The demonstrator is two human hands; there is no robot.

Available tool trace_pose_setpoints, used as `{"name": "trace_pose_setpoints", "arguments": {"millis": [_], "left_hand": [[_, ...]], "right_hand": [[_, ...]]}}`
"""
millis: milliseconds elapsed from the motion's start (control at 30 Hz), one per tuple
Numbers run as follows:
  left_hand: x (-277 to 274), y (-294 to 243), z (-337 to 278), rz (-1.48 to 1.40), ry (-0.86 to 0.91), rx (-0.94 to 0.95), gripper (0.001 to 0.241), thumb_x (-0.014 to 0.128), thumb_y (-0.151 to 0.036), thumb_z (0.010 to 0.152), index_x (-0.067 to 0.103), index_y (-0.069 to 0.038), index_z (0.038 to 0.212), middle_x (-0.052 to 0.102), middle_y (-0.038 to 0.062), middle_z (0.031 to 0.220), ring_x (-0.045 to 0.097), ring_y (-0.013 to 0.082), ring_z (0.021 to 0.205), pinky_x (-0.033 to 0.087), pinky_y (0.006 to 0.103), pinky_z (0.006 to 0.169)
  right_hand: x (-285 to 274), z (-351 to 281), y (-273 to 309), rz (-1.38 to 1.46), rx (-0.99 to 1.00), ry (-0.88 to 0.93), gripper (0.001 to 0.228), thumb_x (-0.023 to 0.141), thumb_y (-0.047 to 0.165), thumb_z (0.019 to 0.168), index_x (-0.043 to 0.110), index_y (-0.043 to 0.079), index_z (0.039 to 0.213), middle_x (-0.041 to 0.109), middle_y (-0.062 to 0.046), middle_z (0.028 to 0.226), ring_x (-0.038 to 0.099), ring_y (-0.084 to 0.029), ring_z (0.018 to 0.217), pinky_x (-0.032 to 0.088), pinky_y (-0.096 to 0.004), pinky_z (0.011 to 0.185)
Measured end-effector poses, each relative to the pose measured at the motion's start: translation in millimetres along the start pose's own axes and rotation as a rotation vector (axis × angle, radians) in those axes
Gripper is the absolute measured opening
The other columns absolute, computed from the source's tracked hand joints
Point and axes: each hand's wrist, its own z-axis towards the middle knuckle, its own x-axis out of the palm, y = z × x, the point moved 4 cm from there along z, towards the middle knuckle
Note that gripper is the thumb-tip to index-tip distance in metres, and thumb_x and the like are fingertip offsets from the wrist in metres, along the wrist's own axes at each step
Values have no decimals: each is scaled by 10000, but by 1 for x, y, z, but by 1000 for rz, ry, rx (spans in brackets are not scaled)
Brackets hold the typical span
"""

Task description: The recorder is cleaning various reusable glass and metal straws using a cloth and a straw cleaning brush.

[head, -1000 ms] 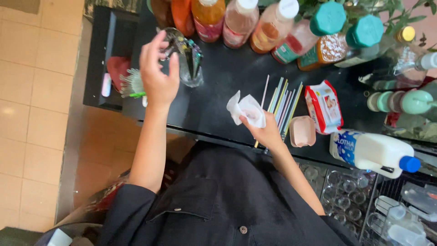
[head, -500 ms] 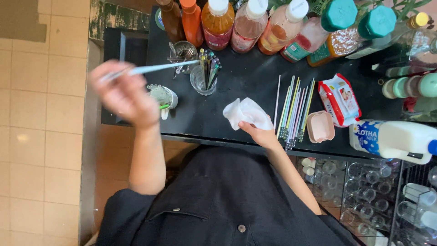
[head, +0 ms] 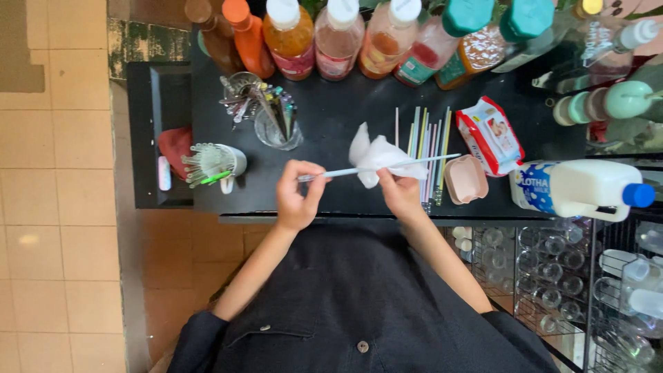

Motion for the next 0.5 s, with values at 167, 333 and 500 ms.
{"name": "trace_pose_setpoints", "arguments": {"millis": [167,333,500], "left_hand": [[37,51,1,356,196,-32,142,734,-67,926,713,-70,1066,749,56,992,692,161,887,536,290,748],[64,105,-4,515,283,77,184,761,-52,883,765,-109,1058,757,43,956,705,211,911,521,333,794],[59,155,-17,659,287,53,167,800,-81,836,750,-91,995,736,66,945,683,250,945,471,392,846]], "right_hand": [[-50,10,53,-105,-159,-69,247,697,94,1002,659,7,1230,718,-40,1100,674,-121,1015,556,-276,882],[-55,18,96,-285,-309,40,133,735,48,952,723,28,1083,731,-78,1072,683,-181,1037,541,-295,913],[-11,22,57,-454,-394,243,172,797,60,826,774,88,994,775,-70,977,705,-222,937,532,-348,817]]}}
